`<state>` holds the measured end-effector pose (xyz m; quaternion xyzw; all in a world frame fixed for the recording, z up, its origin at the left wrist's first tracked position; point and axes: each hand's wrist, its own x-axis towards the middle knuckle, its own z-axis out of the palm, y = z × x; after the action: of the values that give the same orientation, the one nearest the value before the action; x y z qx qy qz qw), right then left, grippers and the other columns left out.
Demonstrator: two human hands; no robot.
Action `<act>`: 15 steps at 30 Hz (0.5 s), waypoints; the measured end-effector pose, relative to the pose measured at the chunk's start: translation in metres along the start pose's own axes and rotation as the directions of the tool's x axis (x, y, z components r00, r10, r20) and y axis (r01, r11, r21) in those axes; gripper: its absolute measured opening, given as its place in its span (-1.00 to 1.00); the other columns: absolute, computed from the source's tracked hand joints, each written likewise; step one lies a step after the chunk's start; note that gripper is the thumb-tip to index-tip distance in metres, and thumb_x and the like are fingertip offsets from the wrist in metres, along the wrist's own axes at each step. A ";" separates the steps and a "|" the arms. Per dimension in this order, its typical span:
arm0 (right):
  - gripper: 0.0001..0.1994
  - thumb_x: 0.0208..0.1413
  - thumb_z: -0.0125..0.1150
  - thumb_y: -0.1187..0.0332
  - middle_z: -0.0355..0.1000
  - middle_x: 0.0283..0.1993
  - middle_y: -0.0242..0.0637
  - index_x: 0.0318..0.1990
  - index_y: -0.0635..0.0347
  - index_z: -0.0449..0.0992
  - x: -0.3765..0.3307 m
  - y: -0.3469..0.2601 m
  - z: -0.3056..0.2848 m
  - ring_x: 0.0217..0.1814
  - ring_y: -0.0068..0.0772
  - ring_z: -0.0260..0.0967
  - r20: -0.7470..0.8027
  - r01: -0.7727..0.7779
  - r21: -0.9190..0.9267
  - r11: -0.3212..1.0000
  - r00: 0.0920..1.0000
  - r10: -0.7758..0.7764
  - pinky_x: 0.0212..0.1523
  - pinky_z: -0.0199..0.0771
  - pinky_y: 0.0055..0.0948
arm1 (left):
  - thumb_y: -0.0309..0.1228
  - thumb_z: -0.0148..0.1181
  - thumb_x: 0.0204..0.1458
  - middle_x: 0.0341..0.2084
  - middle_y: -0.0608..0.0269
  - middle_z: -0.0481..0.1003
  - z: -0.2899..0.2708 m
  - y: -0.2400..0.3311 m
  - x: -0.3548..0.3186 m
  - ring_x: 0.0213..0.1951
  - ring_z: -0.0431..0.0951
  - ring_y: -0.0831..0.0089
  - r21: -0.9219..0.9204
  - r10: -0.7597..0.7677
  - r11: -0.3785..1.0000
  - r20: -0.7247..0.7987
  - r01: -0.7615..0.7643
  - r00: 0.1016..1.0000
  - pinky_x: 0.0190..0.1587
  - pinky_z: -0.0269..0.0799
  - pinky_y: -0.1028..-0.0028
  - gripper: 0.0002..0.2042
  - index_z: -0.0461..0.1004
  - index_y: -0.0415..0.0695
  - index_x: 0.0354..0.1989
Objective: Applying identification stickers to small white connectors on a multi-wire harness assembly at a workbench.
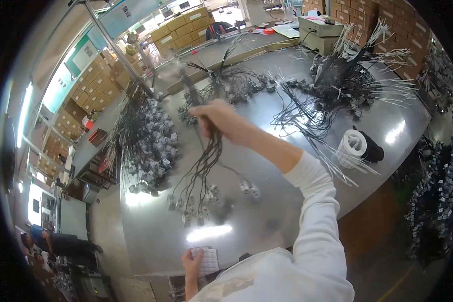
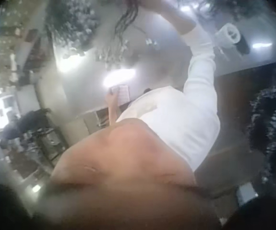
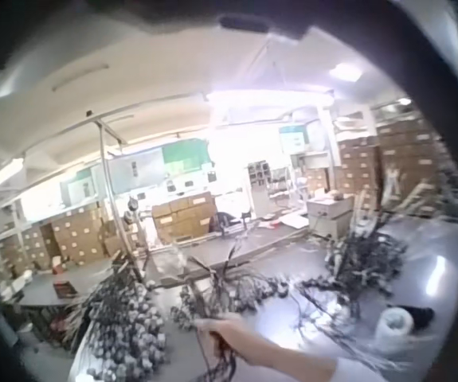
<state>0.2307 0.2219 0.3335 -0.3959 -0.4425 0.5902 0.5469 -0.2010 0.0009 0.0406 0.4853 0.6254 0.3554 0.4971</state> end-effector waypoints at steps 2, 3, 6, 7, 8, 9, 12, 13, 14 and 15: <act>-0.70 0.32 0.37 0.17 0.34 -0.54 -0.48 -0.40 0.11 0.50 0.013 0.025 0.016 -0.59 -0.52 0.36 0.066 -0.073 -0.056 0.996 0.995 0.077 -0.48 0.40 -0.49 | -0.49 0.44 0.21 -0.30 0.28 0.70 -0.003 -0.006 -0.005 -0.31 0.64 0.60 -0.033 0.019 0.999 -0.013 -0.020 1.000 -0.20 0.56 0.54 -0.81 0.65 -0.28 -0.07; -0.78 0.34 0.35 0.23 0.39 -0.42 -0.47 -0.16 0.20 0.54 0.019 0.034 0.022 -0.46 -0.57 0.42 0.146 -0.133 -0.167 0.977 0.977 0.158 -0.39 0.47 -0.51 | -0.46 0.45 0.20 -0.27 0.26 0.70 -0.003 -0.008 -0.008 -0.28 0.63 0.57 -0.042 0.010 0.999 -0.017 -0.011 1.000 -0.17 0.55 0.50 -0.79 0.65 -0.30 -0.06; -0.50 0.36 0.31 0.30 0.43 -0.12 -0.42 0.36 0.30 0.35 0.026 0.058 0.043 -0.16 -0.61 0.46 0.389 -0.220 -0.127 0.967 0.886 0.253 -0.13 0.54 -0.53 | -0.45 0.45 0.19 -0.25 0.27 0.68 -0.004 -0.011 -0.013 -0.25 0.61 0.55 -0.051 0.037 0.998 -0.029 -0.038 0.999 -0.15 0.54 0.46 -0.78 0.65 -0.31 -0.07; -0.50 0.36 0.31 0.30 0.43 -0.12 -0.42 0.36 0.30 0.35 0.027 0.060 0.048 -0.16 -0.61 0.46 0.447 -0.177 -0.086 0.980 0.873 0.197 -0.13 0.54 -0.53 | -0.47 0.44 0.19 -0.27 0.29 0.68 -0.003 -0.011 -0.014 -0.25 0.60 0.56 -0.065 0.023 0.998 -0.030 -0.025 0.999 -0.16 0.53 0.46 -0.80 0.65 -0.31 -0.09; -0.48 0.37 0.30 0.31 0.43 -0.07 -0.41 0.40 0.25 0.34 0.024 0.062 0.053 -0.14 -0.60 0.47 0.464 -0.167 -0.052 0.985 0.869 0.172 -0.07 0.57 -0.52 | -0.47 0.44 0.19 -0.27 0.29 0.68 -0.002 -0.010 -0.015 -0.25 0.60 0.56 -0.059 0.067 0.996 -0.032 -0.068 0.997 -0.16 0.53 0.46 -0.80 0.65 -0.31 -0.09; -0.46 0.37 0.28 0.32 0.42 -0.03 -0.39 0.44 0.20 0.32 0.021 0.063 0.058 -0.13 -0.59 0.47 0.515 -0.142 0.006 0.990 0.849 0.119 -0.02 0.59 -0.50 | -0.44 0.44 0.19 -0.29 0.29 0.67 -0.001 -0.009 -0.016 -0.26 0.60 0.55 -0.052 0.078 0.995 -0.040 -0.080 0.996 -0.16 0.53 0.45 -0.80 0.64 -0.30 -0.12; -0.42 0.40 0.23 0.34 0.42 0.04 -0.39 0.52 0.09 0.25 0.012 0.058 0.073 -0.09 -0.53 0.50 0.541 0.017 -0.271 0.962 0.829 0.138 0.05 0.65 -0.41 | -0.44 0.45 0.20 -0.31 0.29 0.68 0.001 -0.005 -0.017 -0.28 0.61 0.57 0.002 0.124 0.992 -0.070 -0.124 0.990 -0.18 0.54 0.48 -0.81 0.64 -0.28 -0.13; -0.42 0.40 0.23 0.34 0.42 0.04 -0.39 0.52 0.09 0.25 0.006 0.058 0.080 -0.09 -0.53 0.50 0.554 0.001 -0.282 0.959 0.817 0.162 0.05 0.65 -0.41 | -0.46 0.45 0.21 -0.30 0.28 0.69 0.001 -0.005 -0.018 -0.29 0.63 0.59 -0.008 0.126 0.992 -0.062 -0.127 0.990 -0.19 0.56 0.52 -0.82 0.64 -0.28 -0.12; -0.42 0.42 0.21 0.35 0.42 0.03 -0.38 0.53 0.06 0.20 0.000 0.058 0.087 -0.08 -0.50 0.52 0.561 -0.142 -0.085 0.986 0.811 0.165 0.01 0.65 -0.40 | -0.46 0.45 0.21 -0.30 0.28 0.69 0.000 -0.004 -0.019 -0.29 0.63 0.59 0.051 0.142 0.989 -0.104 -0.138 0.984 -0.19 0.56 0.52 -0.82 0.64 -0.28 -0.12; -0.41 0.43 0.18 0.37 0.43 0.02 -0.37 0.54 0.04 0.15 -0.005 0.059 0.097 -0.08 -0.46 0.54 0.511 -0.328 0.097 0.940 0.827 0.236 -0.02 0.66 -0.38 | -0.46 0.45 0.21 -0.31 0.29 0.69 -0.001 -0.003 -0.018 -0.29 0.62 0.60 0.061 0.139 0.989 -0.073 -0.135 0.988 -0.19 0.55 0.52 -0.82 0.64 -0.28 -0.12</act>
<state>0.1217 0.2075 0.3055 -0.2427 -0.4481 0.7832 0.3562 -0.2026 -0.0177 0.0429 0.5268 0.6187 0.3898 0.4332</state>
